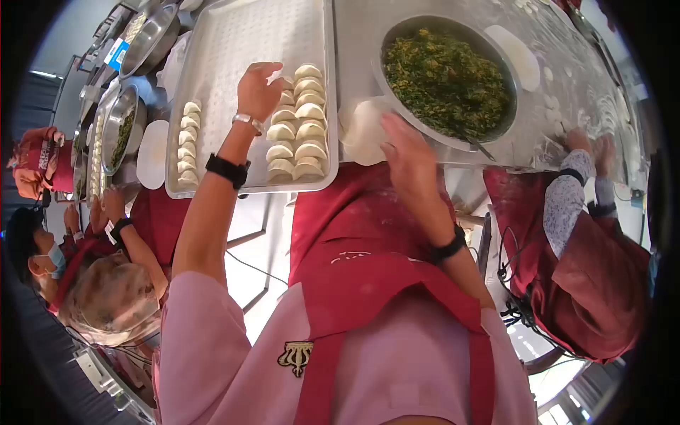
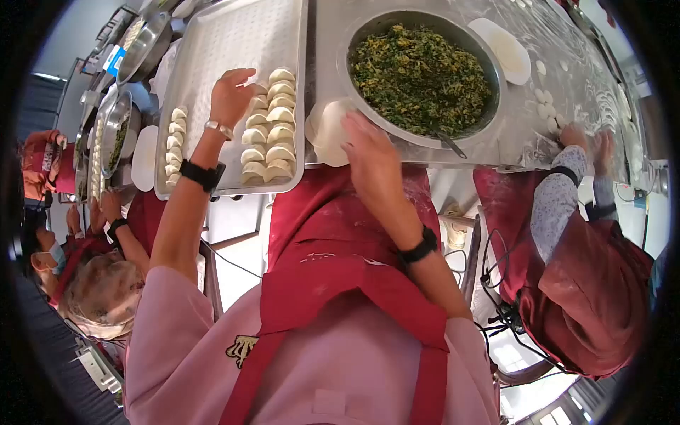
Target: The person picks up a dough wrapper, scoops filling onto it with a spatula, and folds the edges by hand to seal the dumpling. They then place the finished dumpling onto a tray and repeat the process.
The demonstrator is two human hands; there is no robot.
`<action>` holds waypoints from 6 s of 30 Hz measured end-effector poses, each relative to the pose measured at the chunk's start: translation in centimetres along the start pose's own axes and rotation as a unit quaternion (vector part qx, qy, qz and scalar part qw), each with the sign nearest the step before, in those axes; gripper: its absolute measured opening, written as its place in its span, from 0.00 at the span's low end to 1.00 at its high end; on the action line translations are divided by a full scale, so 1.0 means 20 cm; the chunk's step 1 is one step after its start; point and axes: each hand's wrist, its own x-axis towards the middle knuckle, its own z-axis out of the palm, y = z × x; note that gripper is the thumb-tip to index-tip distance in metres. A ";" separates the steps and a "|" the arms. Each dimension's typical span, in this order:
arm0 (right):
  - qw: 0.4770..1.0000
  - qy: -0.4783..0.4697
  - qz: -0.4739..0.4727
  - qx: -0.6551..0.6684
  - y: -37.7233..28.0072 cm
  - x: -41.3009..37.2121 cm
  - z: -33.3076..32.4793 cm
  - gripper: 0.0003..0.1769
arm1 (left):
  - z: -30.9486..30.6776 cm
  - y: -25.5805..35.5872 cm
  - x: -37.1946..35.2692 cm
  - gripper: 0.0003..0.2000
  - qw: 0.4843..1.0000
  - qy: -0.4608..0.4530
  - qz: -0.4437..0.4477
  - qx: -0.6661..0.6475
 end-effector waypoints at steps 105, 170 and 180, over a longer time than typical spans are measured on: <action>0.760 0.227 0.343 0.504 0.25 0.32 -0.50 0.13 | 0.16 0.89 -0.40 0.18 0.610 -0.103 -0.231 -0.751; 0.830 0.275 0.225 0.430 -0.05 0.11 -0.63 0.11 | 0.15 0.98 -0.41 0.23 0.518 -0.147 -0.262 -0.801; 0.911 0.281 0.261 0.152 0.22 0.21 -0.56 0.12 | 0.12 0.94 -0.45 0.22 0.519 -0.103 -0.295 -0.795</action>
